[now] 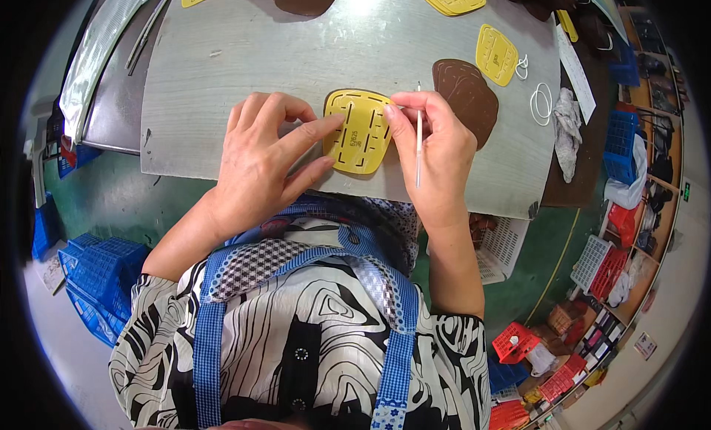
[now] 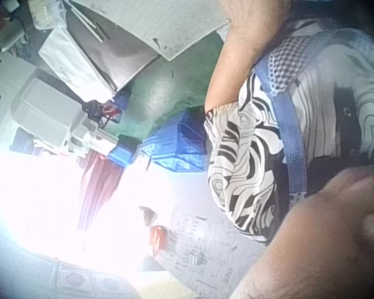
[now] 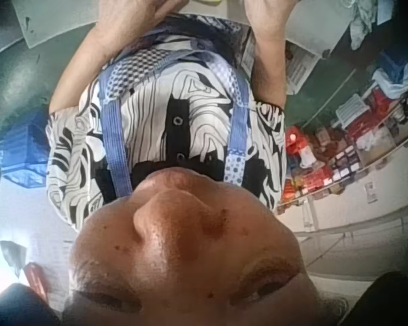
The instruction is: Using a yellow template and a pen to mark lines on brown shoe upper components.
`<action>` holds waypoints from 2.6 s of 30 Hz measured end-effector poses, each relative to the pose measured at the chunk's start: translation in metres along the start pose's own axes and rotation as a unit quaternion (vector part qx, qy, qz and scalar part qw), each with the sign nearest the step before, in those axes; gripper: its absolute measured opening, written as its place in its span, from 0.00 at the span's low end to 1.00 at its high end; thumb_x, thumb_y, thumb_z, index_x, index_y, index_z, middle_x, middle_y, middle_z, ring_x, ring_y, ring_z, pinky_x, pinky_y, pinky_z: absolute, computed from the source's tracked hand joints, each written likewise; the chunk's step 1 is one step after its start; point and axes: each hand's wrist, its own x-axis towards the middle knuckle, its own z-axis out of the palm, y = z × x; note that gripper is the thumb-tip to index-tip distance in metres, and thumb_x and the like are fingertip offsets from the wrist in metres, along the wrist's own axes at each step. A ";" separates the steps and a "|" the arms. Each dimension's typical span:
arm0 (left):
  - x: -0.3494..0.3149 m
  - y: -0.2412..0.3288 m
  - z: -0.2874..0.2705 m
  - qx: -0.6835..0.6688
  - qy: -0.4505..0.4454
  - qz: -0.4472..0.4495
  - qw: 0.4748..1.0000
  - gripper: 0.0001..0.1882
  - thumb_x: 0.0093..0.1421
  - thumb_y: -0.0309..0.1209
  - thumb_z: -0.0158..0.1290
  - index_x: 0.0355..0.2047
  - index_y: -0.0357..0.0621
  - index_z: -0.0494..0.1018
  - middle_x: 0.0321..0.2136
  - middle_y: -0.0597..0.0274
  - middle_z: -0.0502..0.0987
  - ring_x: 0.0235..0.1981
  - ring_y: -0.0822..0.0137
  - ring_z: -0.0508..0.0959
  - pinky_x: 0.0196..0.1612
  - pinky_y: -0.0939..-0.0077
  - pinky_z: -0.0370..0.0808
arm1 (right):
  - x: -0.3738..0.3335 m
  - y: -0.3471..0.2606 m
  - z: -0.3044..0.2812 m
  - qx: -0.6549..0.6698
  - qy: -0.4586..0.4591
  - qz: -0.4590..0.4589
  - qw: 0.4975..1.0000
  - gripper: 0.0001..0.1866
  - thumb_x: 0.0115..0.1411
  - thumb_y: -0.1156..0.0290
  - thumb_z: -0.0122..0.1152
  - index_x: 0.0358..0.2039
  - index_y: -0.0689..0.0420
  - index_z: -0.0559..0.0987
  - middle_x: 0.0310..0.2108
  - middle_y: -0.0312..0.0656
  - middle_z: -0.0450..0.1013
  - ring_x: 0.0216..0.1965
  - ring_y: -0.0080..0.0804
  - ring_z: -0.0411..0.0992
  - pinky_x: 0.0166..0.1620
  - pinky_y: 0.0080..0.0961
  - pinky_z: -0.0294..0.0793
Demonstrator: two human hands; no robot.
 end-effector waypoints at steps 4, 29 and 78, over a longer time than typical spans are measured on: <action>-0.001 0.000 0.003 0.013 -0.010 -0.007 1.000 0.25 0.56 0.39 0.66 0.55 0.55 0.81 0.40 0.64 0.72 0.45 0.59 0.70 0.51 0.62 0.66 | 0.002 0.001 0.002 -0.046 0.009 -0.026 0.999 0.07 0.64 0.75 0.69 0.39 0.63 0.81 0.27 0.40 0.80 0.26 0.21 0.77 0.34 0.20 0.76; 0.001 0.003 0.007 0.065 -0.002 -0.004 0.998 0.20 0.55 0.41 0.65 0.48 0.57 0.80 0.58 0.71 0.73 0.56 0.60 0.71 0.58 0.57 0.66 | 0.031 -0.019 0.020 -0.121 -0.102 -0.149 0.976 0.13 0.71 0.66 0.56 0.34 0.59 0.82 0.25 0.42 0.77 0.30 0.43 0.76 0.35 0.35 0.74; 0.002 0.000 0.010 0.073 0.002 -0.008 0.997 0.29 0.52 0.41 0.66 0.53 0.48 0.74 0.57 0.70 0.75 0.55 0.57 0.72 0.61 0.56 0.65 | -0.051 -0.029 0.008 -0.179 -0.093 -0.163 0.966 0.06 0.69 0.72 0.59 0.35 0.59 0.80 0.29 0.46 0.74 0.30 0.47 0.71 0.35 0.39 0.71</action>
